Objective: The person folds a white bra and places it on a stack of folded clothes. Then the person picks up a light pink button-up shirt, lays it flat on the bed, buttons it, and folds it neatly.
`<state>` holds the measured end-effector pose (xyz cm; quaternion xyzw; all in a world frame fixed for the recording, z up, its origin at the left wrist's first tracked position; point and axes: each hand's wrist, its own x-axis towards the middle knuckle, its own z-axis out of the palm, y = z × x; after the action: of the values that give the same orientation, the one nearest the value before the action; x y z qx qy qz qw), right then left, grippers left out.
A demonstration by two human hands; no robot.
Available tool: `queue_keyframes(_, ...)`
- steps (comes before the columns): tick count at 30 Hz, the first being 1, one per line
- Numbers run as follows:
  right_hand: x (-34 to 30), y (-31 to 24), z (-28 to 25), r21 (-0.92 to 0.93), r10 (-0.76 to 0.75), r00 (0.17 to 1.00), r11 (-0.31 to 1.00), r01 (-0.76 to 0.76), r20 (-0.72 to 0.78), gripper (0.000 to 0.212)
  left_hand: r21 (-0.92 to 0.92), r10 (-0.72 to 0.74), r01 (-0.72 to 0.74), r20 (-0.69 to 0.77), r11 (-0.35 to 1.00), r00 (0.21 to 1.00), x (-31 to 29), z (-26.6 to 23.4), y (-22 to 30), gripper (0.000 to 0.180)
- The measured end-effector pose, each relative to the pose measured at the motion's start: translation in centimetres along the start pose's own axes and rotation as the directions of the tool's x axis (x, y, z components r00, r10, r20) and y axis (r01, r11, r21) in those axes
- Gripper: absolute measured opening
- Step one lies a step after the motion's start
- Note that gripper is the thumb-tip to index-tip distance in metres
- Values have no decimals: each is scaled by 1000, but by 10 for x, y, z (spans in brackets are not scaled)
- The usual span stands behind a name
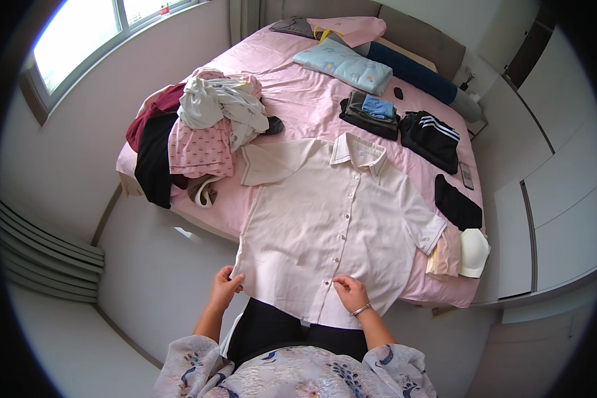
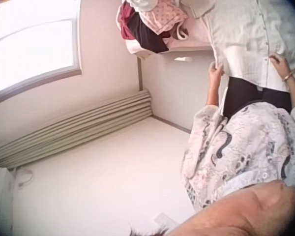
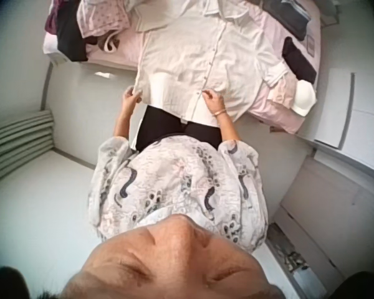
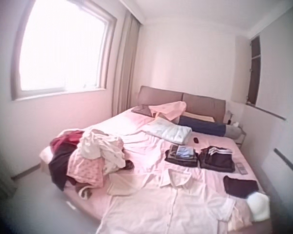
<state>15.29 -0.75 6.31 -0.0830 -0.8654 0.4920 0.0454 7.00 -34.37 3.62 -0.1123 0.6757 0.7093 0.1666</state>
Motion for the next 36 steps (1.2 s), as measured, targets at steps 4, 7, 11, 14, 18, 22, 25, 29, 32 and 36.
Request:
queue_keyframes(4, 6, 25, -2, 74, 145, 984, 988, -137, -105, 12, 27, 16, -14, -68, 1000, 998, 10, -6, -5, 13)
queue_keyframes(7, 6, 30, -9, 113, 173, 974, 981, -158, -143, 11, 32, 14, -11, -92, 999, 996, 9, -21, -13, 12)
queue_keyframes(11, -1, 52, -6, 63, 187, 965, 982, -178, -185, 8, 135, -1, 18, -119, 991, 993, 14, -35, -28, 12)
queue_keyframes(14, -1, 50, -2, -19, 46, 972, 998, -52, -231, 7, 182, -33, 55, -120, 982, 992, 14, -40, -41, 13)
queue_keyframes(18, 2, 43, 6, -112, -25, 967, 994, -3, -252, 4, 232, -83, 107, -112, 967, 990, 12, -46, -54, 14)
queue_keyframes(22, -3, 44, 8, -130, -25, 958, 991, -13, -284, 4, 277, -86, 99, -57, 956, 995, 20, -44, -51, 15)
queue_keyframes(25, -3, 45, 9, -89, -20, 957, 996, -7, -290, 4, 297, -93, 104, -52, 949, 994, 23, -46, -50, 17)
queue_keyframes(29, -1, 45, 10, -92, -31, 949, 996, 2, -315, 5, 241, -129, 145, -82, 960, 988, 25, -50, -60, 22)
queue_keyframes(32, 0, 43, 10, -123, -53, 947, 992, 15, -316, 6, 188, -147, 163, -94, 969, 985, 20, -53, -65, 25)
queue_keyframes(36, 1, 44, 10, -125, -43, 944, 992, 2, -327, 6, 196, -134, 142, -52, 970, 990, 17, -51, -58, 22)
